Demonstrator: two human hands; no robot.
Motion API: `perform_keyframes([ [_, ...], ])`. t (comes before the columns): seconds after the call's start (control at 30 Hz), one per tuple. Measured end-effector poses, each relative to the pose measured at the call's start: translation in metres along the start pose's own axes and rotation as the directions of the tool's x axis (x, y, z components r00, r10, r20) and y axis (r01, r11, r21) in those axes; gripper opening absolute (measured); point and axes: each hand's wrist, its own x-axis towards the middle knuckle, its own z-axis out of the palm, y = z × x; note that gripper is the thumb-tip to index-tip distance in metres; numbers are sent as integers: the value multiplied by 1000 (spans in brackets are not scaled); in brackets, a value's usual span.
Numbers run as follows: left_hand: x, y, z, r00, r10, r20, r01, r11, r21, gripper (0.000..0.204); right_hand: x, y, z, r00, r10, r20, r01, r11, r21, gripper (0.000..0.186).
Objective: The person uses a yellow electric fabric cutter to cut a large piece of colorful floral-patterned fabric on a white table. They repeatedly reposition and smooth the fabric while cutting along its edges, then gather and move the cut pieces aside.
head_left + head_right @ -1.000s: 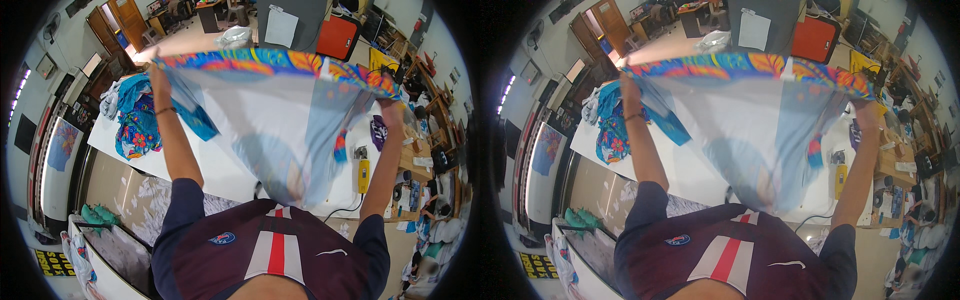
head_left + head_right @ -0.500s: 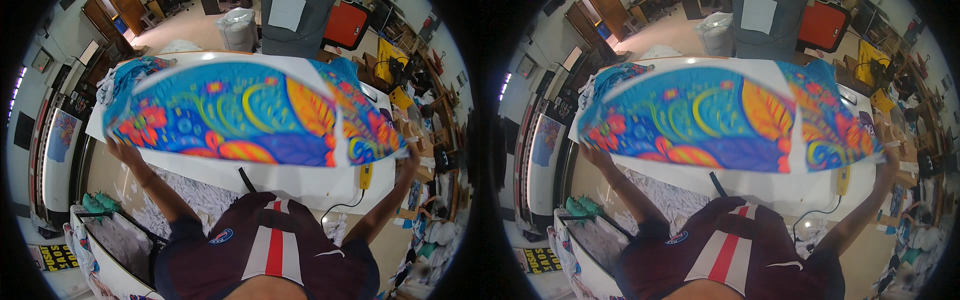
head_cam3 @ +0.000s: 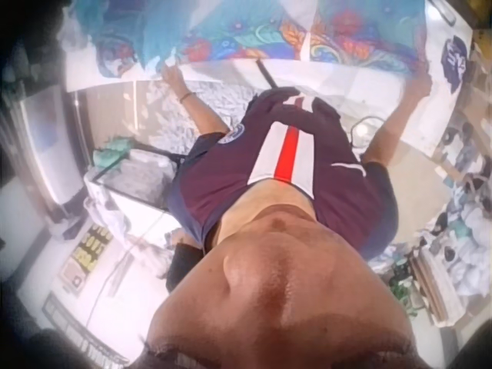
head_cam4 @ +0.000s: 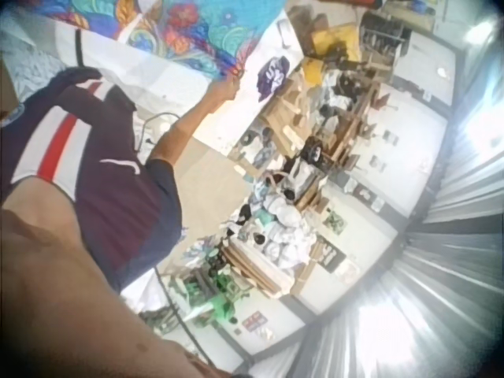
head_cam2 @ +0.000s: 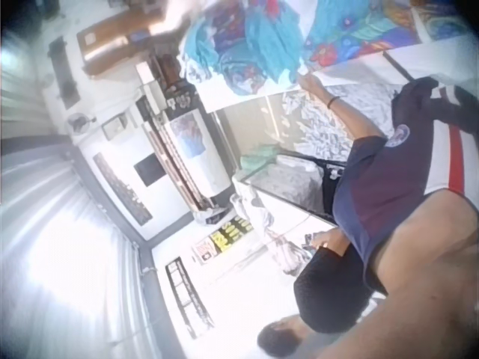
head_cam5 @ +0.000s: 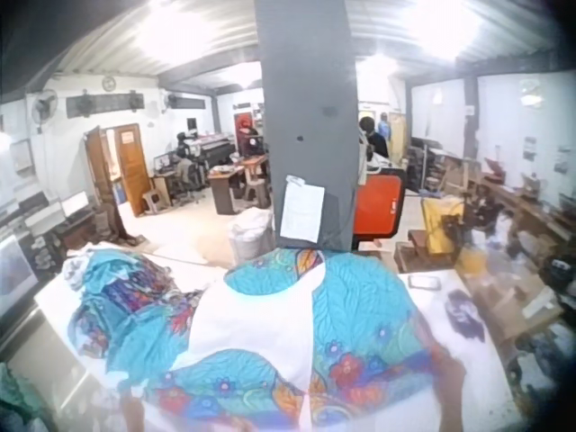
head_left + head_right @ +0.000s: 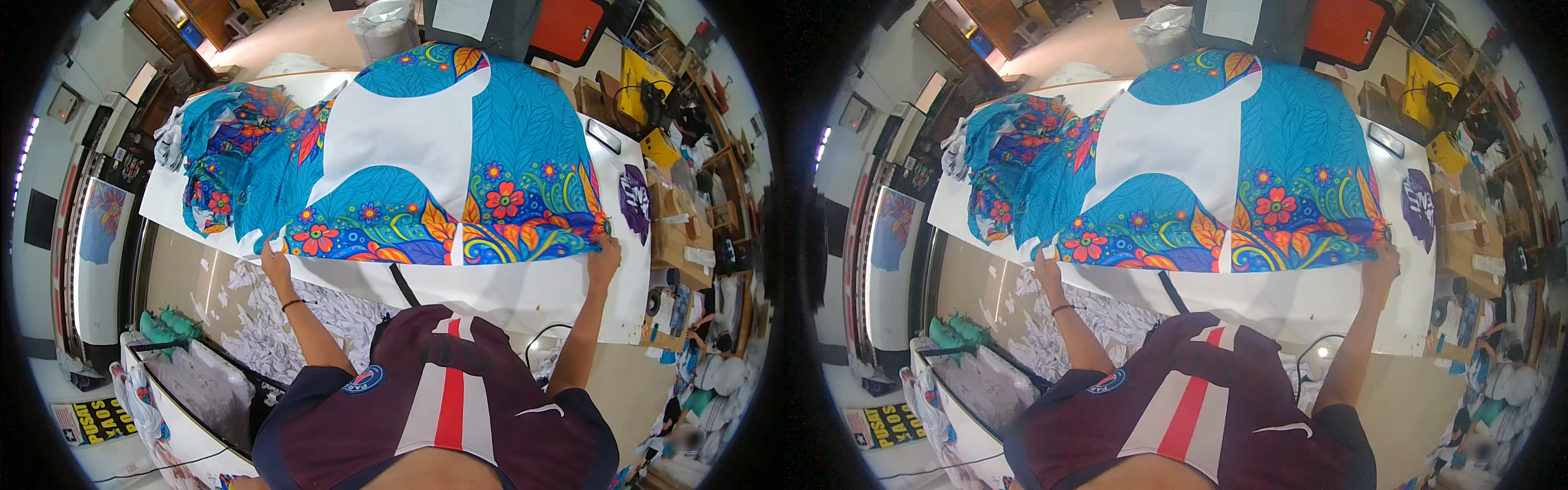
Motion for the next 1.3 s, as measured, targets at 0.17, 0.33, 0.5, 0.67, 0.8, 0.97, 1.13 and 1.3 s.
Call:
perform_keyframes([
  [0.17, -12, -37, 18, 993, -2, -119, 48, 921, 388, 41, -17, 31, 26, 990, -71, 125, 50, 986, 161, 39],
  [0.33, -39, 7, 47, 970, 239, -46, -231, 962, 146, 24, -32, 60, 29, 837, 501, -221, -545, 800, -251, 53],
  [0.5, -81, 88, 117, 882, 390, 266, -383, 920, -80, 17, -47, 192, 58, 736, 675, -60, -649, 728, 222, 76],
  [0.67, -133, 106, 154, 775, 456, 437, -477, 876, -70, 26, -34, 133, 57, 722, 644, 252, -690, 646, 326, 75],
  [0.8, -155, 102, 169, 745, 426, 514, -506, 862, 19, 55, -44, 120, 44, 706, 603, 372, -703, 658, 269, 57],
  [0.97, -175, 97, 168, 707, 288, 646, -530, 821, 213, 90, -63, 129, 39, 651, 596, 470, -757, 563, 332, 55],
  [1.13, -174, 91, 153, 661, 290, 693, -566, 798, 206, 102, -62, 88, 16, 480, 537, 694, -868, 405, 287, 65],
  [1.3, -180, 69, 147, 652, 339, 678, -569, 810, 142, 105, -79, 80, 30, 530, 619, 580, -840, 474, 263, 69],
])
